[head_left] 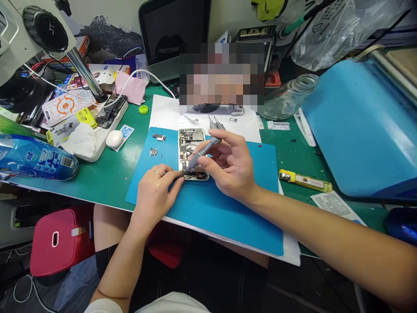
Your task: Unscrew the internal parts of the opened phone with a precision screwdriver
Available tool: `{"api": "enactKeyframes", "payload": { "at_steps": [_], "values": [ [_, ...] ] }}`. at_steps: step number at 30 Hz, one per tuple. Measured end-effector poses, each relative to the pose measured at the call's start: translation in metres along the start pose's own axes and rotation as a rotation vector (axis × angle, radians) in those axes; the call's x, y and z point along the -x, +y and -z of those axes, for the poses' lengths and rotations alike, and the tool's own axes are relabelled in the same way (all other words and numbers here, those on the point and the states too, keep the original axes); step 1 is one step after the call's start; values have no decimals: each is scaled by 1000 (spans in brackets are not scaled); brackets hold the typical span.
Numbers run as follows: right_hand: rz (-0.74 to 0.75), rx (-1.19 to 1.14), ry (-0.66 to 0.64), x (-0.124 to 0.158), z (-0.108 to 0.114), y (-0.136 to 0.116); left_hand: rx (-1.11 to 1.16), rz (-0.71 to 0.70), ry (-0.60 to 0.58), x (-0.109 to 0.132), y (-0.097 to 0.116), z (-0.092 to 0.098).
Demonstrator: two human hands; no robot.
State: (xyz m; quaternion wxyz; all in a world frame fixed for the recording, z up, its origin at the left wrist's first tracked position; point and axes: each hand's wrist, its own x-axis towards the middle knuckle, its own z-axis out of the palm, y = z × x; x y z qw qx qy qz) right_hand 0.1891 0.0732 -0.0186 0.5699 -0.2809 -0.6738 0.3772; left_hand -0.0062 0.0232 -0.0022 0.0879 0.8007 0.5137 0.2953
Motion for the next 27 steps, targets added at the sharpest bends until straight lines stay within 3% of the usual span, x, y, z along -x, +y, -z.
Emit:
{"api": "enactKeyframes", "payload": {
  "at_steps": [27],
  "values": [
    [39, -31, 15, -1, -1, 0, -4, 17, 26, 0, 2, 0]
  ]
}}
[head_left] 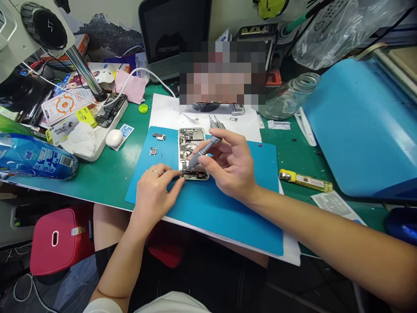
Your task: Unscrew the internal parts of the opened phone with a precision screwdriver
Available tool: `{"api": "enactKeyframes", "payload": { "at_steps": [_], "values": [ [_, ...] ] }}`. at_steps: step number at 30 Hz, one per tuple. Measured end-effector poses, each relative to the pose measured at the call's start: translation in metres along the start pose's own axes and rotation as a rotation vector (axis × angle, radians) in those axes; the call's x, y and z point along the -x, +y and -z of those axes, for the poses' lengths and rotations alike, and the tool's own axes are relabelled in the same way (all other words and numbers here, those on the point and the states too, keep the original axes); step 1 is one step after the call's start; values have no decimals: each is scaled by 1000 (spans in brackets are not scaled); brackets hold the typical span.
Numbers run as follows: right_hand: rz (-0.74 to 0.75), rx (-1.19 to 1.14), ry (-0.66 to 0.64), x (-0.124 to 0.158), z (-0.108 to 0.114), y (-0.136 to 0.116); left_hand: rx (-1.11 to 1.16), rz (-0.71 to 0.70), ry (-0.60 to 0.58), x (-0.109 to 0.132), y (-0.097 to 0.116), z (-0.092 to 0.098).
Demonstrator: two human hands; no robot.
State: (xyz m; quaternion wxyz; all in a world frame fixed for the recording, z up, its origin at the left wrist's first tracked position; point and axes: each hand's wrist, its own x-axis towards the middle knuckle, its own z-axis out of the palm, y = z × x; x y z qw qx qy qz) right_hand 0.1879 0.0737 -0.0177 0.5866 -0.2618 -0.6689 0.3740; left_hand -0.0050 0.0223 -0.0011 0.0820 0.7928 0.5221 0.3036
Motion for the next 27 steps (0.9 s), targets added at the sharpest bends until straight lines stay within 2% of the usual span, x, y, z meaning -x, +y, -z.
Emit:
{"api": "enactKeyframes", "payload": {
  "at_steps": [6, 13, 27],
  "values": [
    [30, 74, 26, 1, 1, 2, -9, 4, -1, 1, 0, 1],
    [141, 213, -30, 5, 2, 3, -25, -35, -28, 4, -2, 0],
    [232, 231, -129, 2, 2, 2, -61, -56, -58, 2, -3, -1]
  ]
}}
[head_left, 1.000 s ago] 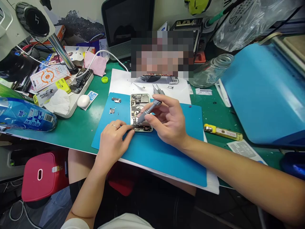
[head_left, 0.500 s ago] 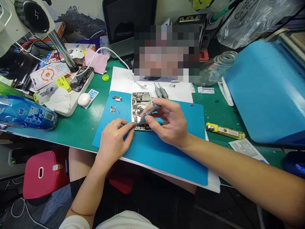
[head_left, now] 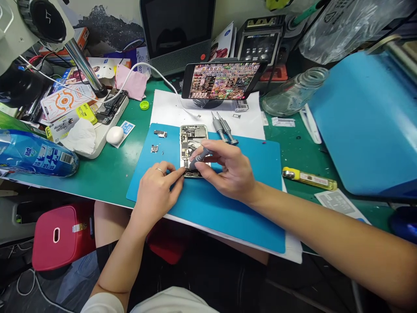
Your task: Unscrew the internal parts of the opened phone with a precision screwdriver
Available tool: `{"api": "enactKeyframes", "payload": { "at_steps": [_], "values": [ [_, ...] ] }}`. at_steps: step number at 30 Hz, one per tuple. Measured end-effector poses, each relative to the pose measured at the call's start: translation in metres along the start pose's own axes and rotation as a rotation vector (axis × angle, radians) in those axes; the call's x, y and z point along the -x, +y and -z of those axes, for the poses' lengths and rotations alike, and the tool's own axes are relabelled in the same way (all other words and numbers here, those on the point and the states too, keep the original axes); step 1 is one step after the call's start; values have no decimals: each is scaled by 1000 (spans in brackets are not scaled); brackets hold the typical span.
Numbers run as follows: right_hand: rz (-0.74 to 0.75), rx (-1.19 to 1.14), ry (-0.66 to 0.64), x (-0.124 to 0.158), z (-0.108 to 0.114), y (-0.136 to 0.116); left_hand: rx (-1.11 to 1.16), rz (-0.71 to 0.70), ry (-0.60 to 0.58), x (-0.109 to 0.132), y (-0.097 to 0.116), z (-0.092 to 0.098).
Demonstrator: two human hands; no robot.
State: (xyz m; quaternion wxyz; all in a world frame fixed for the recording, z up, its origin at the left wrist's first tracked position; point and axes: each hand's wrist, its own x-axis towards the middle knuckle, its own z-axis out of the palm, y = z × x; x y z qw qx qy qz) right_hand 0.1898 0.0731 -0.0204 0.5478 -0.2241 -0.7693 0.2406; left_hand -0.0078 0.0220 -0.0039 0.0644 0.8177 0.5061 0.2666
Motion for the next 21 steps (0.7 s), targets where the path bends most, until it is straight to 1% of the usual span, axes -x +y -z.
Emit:
{"api": "enactKeyframes", "payload": {
  "at_steps": [7, 13, 21],
  "values": [
    [-3, -5, -1, 1, 1, 1, 2, 0, -4, 0, 0, -1],
    [70, 73, -19, 0, 3, 3, 1, 10, -15, 0, 1, 0],
    [106, 95, -36, -3, 3, -1, 6, 0, -14, 0, 1, 1]
  ]
}}
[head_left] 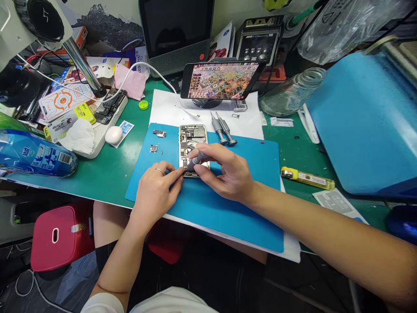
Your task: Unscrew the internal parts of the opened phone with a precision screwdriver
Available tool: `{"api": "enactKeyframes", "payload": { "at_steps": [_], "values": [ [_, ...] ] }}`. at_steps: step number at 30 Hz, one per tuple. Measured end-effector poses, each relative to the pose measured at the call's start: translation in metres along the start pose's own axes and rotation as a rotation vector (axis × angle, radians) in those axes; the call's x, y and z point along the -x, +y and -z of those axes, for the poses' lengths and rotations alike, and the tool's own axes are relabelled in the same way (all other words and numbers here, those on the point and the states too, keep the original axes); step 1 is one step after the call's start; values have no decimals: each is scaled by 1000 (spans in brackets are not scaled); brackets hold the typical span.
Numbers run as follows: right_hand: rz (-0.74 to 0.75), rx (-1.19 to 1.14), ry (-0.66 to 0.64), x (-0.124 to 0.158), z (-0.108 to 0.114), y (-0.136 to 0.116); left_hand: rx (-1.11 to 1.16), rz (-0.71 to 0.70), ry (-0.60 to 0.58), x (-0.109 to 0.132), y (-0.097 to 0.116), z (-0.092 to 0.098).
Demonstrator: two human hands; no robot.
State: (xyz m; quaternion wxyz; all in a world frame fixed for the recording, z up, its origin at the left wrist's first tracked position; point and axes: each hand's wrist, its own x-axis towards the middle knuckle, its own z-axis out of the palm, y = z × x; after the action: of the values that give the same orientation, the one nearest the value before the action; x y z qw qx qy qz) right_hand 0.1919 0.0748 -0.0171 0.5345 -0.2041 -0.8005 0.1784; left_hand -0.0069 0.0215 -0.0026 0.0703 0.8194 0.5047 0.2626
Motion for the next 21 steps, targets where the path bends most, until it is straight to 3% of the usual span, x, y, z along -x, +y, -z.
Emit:
{"api": "enactKeyframes", "payload": {
  "at_steps": [14, 21],
  "values": [
    [105, 71, 4, -6, 0, 0, 6, -21, -36, 1, -1, 1],
    [47, 92, 1, -4, 0, 0, 1, -10, -44, 1, -1, 0]
  ]
}}
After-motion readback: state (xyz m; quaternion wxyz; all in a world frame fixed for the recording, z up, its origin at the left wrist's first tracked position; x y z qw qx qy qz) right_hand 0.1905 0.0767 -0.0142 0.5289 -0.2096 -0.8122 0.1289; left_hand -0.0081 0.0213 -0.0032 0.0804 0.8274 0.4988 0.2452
